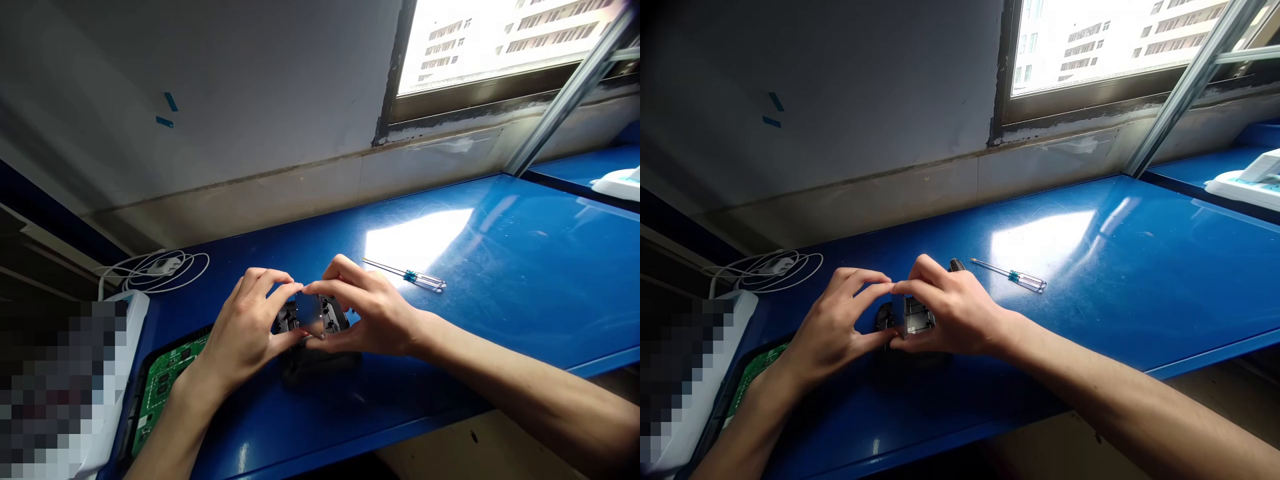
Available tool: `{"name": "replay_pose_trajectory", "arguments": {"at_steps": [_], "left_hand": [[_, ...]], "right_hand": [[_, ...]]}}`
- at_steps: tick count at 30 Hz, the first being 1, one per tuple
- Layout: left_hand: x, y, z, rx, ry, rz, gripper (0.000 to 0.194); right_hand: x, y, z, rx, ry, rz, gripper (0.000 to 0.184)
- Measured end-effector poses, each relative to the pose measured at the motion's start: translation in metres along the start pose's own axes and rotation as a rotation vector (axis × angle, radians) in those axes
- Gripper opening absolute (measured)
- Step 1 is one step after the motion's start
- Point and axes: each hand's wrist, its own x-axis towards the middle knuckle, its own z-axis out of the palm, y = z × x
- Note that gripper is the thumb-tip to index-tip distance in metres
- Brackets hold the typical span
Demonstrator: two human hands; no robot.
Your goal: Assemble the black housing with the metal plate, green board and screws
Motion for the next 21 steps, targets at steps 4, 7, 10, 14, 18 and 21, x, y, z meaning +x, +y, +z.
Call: {"name": "replay_pose_trajectory", "arguments": {"at_steps": [4, 7, 10, 14, 18, 21], "left_hand": [[0.0, 0.001, 0.0, -0.008, 0.04, 0.029, 0.046], [0.001, 0.002, 0.0, -0.023, 0.072, 0.038, 0.044], [0.001, 0.005, 0.0, -0.069, 0.085, 0.037, 0.042], [0.001, 0.01, -0.002, -0.13, 0.104, 0.027, 0.041], [0.001, 0.013, -0.006, -0.162, 0.104, 0.011, 0.047], [0.002, 0.015, -0.007, -0.177, 0.102, 0.014, 0.049]], "right_hand": [[-0.001, -0.004, 0.006, 0.085, 0.018, 0.032, 0.055], [-0.001, -0.008, 0.007, 0.129, 0.046, 0.046, 0.054], [0.0, -0.01, 0.006, 0.165, 0.071, 0.043, 0.053], [0.001, -0.011, 0.006, 0.195, 0.08, 0.045, 0.054], [0.001, -0.011, 0.007, 0.21, 0.092, 0.032, 0.054], [0.0, -0.01, 0.008, 0.201, 0.091, 0.033, 0.055]]}}
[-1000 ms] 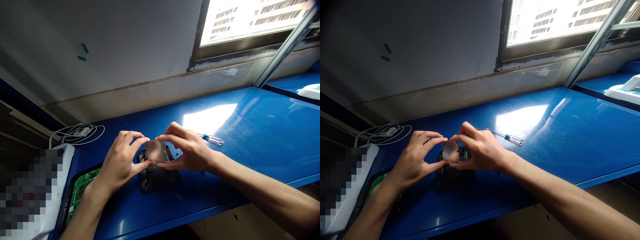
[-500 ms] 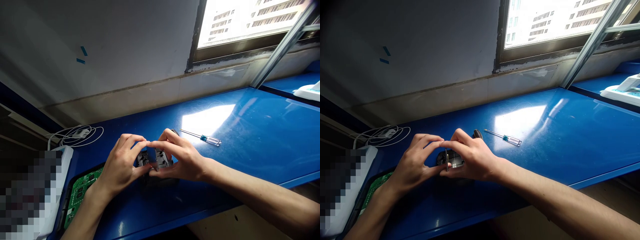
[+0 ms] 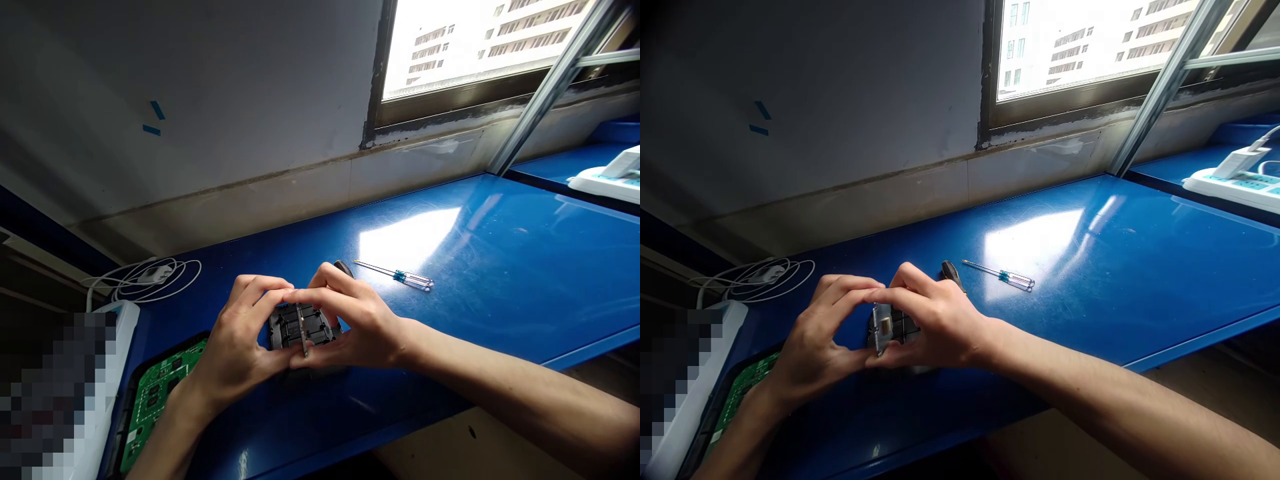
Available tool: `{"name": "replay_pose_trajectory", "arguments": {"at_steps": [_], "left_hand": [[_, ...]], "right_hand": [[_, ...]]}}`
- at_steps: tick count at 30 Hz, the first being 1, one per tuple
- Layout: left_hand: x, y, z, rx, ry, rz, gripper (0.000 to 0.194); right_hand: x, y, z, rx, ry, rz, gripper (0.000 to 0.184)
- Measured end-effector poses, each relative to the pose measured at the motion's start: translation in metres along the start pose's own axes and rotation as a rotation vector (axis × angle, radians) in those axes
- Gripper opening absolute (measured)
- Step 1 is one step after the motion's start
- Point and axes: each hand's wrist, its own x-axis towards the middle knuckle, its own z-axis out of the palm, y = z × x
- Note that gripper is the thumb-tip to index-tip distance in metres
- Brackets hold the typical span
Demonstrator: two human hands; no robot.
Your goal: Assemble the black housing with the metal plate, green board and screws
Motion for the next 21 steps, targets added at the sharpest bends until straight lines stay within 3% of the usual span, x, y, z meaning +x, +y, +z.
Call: {"name": "replay_pose_trajectory", "arguments": {"at_steps": [3, 9, 16, 21], "left_hand": [[0.0014, 0.0014, -0.0011, -0.013, 0.018, -0.004, 0.045], [0.0003, 0.0008, -0.0071, -0.038, 0.079, -0.043, 0.044], [-0.0009, -0.0004, -0.0083, -0.119, 0.092, -0.068, 0.049], [-0.0012, 0.0001, -0.0078, -0.154, 0.092, -0.07, 0.051]], "right_hand": [[-0.0024, 0.0017, 0.0013, -0.028, 0.006, -0.021, 0.063], [-0.0042, 0.0021, 0.0021, -0.124, -0.043, 0.025, 0.098], [-0.0053, 0.0064, 0.0047, -0.155, -0.156, 0.142, 0.09], [-0.0051, 0.0087, 0.0062, -0.1, -0.082, 0.084, 0.07]]}}
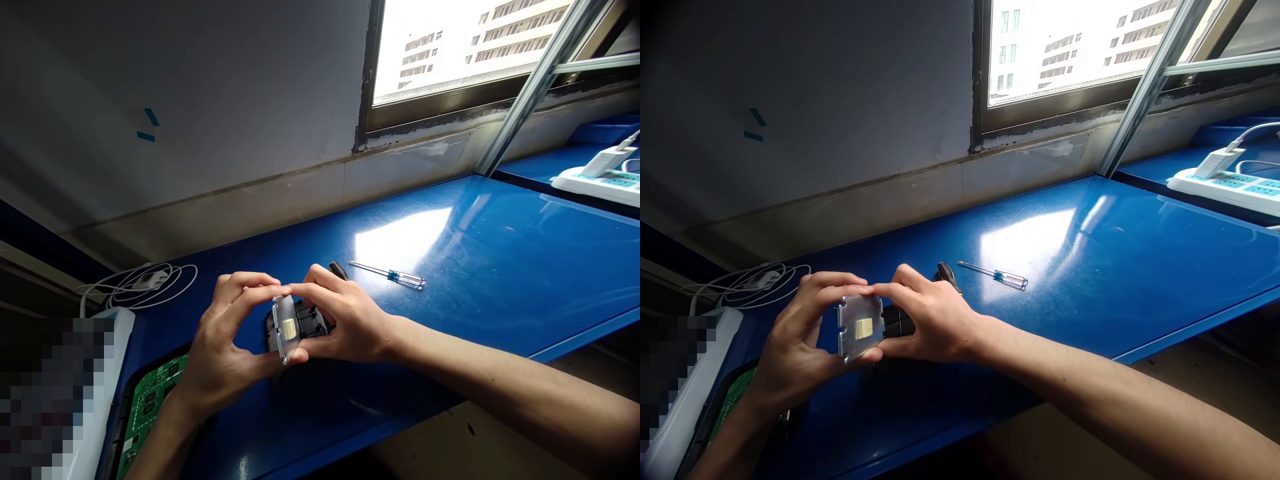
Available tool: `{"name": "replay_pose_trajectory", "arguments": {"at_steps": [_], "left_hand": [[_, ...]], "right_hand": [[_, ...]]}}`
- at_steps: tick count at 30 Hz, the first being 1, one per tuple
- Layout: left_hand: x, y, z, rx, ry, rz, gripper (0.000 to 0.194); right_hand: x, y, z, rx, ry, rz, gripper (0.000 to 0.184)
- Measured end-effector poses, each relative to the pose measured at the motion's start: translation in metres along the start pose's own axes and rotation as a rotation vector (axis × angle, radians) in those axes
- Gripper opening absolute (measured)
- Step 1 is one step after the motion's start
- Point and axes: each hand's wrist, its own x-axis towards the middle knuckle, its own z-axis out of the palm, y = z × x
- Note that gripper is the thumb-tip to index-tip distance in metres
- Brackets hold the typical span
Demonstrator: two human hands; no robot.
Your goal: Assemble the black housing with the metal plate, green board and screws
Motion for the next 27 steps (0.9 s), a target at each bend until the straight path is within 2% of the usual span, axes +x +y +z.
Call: {"name": "replay_pose_trajectory", "arguments": {"at_steps": [9, 15, 27], "left_hand": [[0.0, -0.004, -0.003, -0.074, -0.023, -0.026, 0.051], [-0.001, -0.01, -0.005, -0.124, 0.003, -0.064, 0.05], [0.001, -0.007, -0.007, -0.088, 0.021, -0.114, 0.049]], "right_hand": [[0.005, 0.001, -0.012, -0.022, -0.045, 0.045, 0.062], [0.008, 0.002, -0.016, -0.005, -0.011, 0.066, 0.057], [0.011, 0.004, -0.025, 0.135, 0.1, 0.002, 0.063]]}}
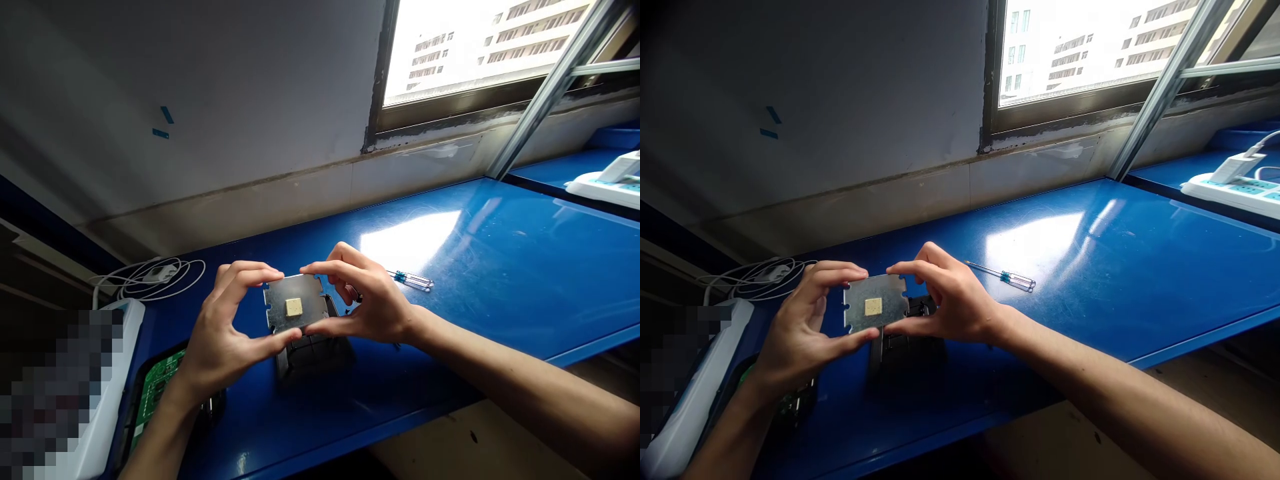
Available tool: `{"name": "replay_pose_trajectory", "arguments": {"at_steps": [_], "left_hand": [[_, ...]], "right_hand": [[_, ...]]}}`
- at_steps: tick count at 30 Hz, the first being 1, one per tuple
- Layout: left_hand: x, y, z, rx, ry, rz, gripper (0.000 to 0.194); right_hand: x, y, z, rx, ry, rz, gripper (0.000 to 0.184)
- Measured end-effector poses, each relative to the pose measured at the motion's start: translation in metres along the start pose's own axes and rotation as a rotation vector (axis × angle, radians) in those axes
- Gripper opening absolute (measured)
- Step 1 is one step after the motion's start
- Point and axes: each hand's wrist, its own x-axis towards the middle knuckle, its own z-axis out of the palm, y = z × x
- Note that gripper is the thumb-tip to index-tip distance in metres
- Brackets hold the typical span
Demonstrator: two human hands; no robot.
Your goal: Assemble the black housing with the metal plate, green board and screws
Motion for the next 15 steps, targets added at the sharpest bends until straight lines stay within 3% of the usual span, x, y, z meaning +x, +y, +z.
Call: {"name": "replay_pose_trajectory", "arguments": {"at_steps": [8, 15], "left_hand": [[0.0028, -0.0001, -0.0004, 0.046, -0.026, -0.014, 0.045], [0.0033, 0.0009, 0.0009, 0.144, -0.099, -0.048, 0.044]], "right_hand": [[0.0016, -0.0001, -0.0034, -0.003, 0.01, -0.018, 0.062], [-0.0003, 0.0033, -0.0017, -0.026, -0.075, 0.042, 0.058]]}}
